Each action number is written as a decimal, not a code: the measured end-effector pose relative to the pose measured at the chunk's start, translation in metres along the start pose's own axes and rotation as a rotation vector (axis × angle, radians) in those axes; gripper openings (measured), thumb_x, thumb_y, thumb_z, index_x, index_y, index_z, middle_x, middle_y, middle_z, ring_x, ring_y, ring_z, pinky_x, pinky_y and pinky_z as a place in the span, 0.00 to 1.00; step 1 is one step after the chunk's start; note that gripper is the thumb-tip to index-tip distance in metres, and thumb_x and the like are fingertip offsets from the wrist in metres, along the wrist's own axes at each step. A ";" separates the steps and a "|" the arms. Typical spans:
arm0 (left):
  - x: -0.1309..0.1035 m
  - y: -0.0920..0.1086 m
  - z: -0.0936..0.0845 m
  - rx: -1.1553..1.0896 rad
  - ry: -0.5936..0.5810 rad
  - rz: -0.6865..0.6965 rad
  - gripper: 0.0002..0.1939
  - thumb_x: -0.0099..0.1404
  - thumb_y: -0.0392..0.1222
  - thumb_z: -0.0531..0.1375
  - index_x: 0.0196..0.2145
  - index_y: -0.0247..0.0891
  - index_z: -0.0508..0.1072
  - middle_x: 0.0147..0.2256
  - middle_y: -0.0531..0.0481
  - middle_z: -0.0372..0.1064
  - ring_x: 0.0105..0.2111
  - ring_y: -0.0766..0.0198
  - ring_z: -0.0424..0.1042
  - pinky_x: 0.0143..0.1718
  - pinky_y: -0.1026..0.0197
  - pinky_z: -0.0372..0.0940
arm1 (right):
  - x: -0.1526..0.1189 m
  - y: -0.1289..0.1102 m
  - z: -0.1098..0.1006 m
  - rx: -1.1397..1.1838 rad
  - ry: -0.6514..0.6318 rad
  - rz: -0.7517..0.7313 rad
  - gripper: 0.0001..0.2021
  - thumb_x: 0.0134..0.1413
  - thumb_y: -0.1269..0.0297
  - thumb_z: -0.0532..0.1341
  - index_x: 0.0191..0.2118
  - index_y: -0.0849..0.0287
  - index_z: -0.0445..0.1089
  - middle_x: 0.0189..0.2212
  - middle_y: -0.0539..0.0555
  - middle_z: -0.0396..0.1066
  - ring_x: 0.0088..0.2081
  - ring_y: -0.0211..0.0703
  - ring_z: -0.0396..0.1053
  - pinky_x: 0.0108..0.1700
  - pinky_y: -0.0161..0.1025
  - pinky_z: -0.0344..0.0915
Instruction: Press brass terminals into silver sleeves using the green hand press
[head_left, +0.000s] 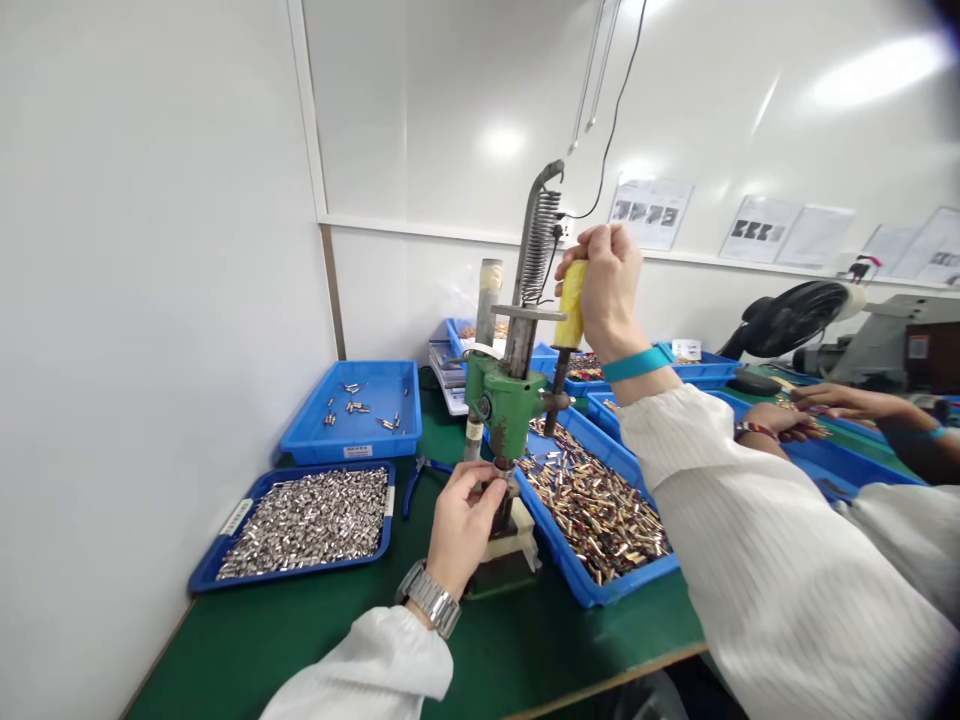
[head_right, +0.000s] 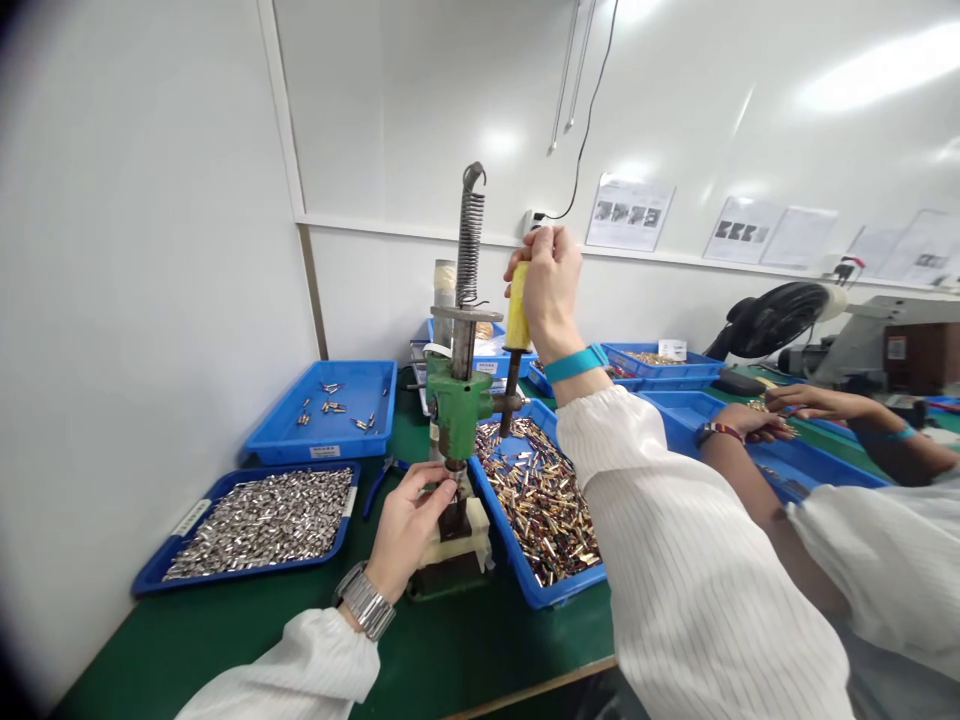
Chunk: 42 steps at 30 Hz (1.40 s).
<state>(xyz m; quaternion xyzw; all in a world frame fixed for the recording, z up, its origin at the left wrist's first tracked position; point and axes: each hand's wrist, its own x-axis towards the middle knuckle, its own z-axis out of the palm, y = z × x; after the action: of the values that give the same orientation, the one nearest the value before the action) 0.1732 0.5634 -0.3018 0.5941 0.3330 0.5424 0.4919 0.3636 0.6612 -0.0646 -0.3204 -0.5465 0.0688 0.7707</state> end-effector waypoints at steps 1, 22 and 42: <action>0.000 0.000 0.001 0.017 0.012 0.004 0.10 0.62 0.47 0.63 0.35 0.38 0.78 0.44 0.44 0.71 0.43 0.58 0.73 0.43 0.61 0.67 | 0.000 0.000 0.000 -0.002 -0.003 0.006 0.10 0.67 0.55 0.49 0.36 0.53 0.59 0.20 0.44 0.60 0.19 0.33 0.63 0.20 0.31 0.58; -0.001 -0.005 0.008 0.175 0.082 0.095 0.09 0.65 0.45 0.60 0.36 0.39 0.77 0.44 0.46 0.71 0.43 0.60 0.73 0.45 0.60 0.68 | -0.020 -0.012 -0.005 0.128 0.088 -0.207 0.14 0.69 0.50 0.47 0.37 0.53 0.58 0.22 0.45 0.61 0.23 0.34 0.66 0.22 0.32 0.59; 0.018 0.008 -0.004 0.222 -0.058 -0.077 0.12 0.60 0.47 0.60 0.36 0.37 0.77 0.43 0.44 0.76 0.43 0.57 0.74 0.48 0.58 0.67 | -0.032 0.019 -0.036 -0.043 0.152 0.228 0.17 0.69 0.48 0.32 0.40 0.51 0.49 0.36 0.50 0.70 0.34 0.33 0.71 0.37 0.35 0.71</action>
<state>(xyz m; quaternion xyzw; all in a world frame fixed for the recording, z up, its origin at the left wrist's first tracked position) 0.1716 0.5786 -0.2883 0.6470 0.3995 0.4654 0.4529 0.3873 0.6469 -0.1080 -0.4013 -0.4479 0.1196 0.7900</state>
